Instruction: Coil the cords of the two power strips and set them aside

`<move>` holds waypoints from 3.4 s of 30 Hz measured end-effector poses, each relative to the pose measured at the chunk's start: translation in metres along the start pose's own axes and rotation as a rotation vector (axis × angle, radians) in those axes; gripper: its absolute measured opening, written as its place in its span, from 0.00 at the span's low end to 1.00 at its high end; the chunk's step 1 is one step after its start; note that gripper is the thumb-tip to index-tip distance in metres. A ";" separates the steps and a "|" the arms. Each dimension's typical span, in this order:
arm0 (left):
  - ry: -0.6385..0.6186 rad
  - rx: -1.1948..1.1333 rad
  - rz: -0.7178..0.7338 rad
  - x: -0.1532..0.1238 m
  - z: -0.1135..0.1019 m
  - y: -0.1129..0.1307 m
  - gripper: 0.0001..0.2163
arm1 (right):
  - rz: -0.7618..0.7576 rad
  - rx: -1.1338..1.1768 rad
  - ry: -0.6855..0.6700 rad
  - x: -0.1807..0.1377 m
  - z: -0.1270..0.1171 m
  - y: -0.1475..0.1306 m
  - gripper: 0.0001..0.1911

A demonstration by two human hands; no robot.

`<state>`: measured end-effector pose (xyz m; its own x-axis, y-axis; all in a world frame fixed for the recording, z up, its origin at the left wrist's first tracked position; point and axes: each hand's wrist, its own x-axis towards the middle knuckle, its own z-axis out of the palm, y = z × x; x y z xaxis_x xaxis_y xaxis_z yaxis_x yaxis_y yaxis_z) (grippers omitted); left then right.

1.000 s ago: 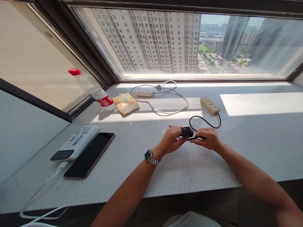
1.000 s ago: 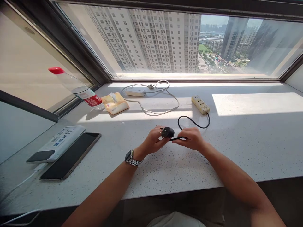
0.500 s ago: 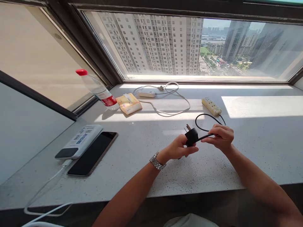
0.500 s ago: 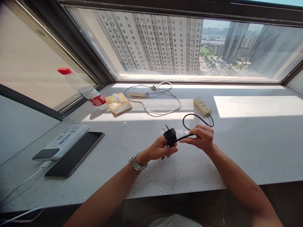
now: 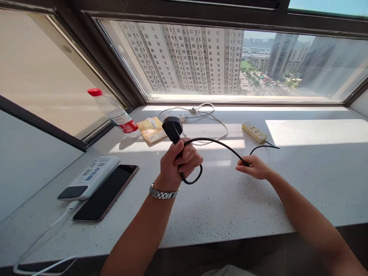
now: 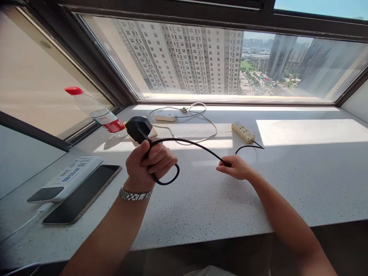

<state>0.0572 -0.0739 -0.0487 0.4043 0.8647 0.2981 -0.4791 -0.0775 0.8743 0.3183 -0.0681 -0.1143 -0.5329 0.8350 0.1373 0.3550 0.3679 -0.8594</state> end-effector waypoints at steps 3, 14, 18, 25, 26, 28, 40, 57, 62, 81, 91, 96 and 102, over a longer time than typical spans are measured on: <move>0.119 0.027 -0.004 0.007 -0.012 0.007 0.21 | 0.017 -0.138 0.115 -0.003 -0.017 0.004 0.23; 0.283 0.539 -0.501 0.018 -0.039 -0.053 0.13 | -0.264 -0.117 0.861 -0.030 -0.049 -0.015 0.17; 0.136 0.817 -0.482 0.015 -0.041 -0.066 0.08 | -0.268 -0.172 0.879 -0.022 -0.044 -0.032 0.15; 0.011 0.871 -0.097 0.014 -0.045 -0.063 0.20 | -0.190 -0.250 0.933 0.004 -0.062 -0.061 0.16; -0.066 0.749 -0.091 0.012 -0.042 -0.061 0.24 | -0.193 -0.258 0.975 0.008 -0.065 -0.064 0.16; -0.262 0.555 -0.150 0.005 -0.028 -0.061 0.29 | -0.207 -0.260 1.040 0.014 -0.067 -0.068 0.16; 0.247 0.639 0.044 -0.007 0.039 -0.095 0.24 | -0.268 -0.308 1.012 0.007 -0.053 -0.095 0.21; -0.162 -0.107 0.307 0.033 0.029 0.051 0.19 | -0.221 -0.501 0.461 0.056 -0.041 0.019 0.35; 0.222 -0.268 0.493 0.046 0.002 0.061 0.20 | -0.051 -0.857 0.176 0.056 -0.020 0.013 0.31; 0.303 0.936 0.635 0.068 -0.024 0.020 0.36 | 0.346 -0.804 -0.280 0.018 -0.026 -0.073 0.35; -0.175 0.960 0.181 0.053 0.025 0.010 0.17 | -0.400 -0.335 0.006 -0.008 -0.062 -0.100 0.24; -0.317 0.529 -0.002 0.050 0.042 -0.009 0.27 | -0.589 -0.162 0.556 -0.005 -0.063 -0.091 0.17; -0.581 0.507 -0.349 0.037 0.076 -0.037 0.24 | -0.697 -0.161 0.983 0.005 -0.066 -0.081 0.14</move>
<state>0.1488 -0.0768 -0.0406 0.8669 0.4985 0.0075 0.0990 -0.1868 0.9774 0.3378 -0.0665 -0.0112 0.1374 0.3666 0.9202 0.3535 0.8497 -0.3912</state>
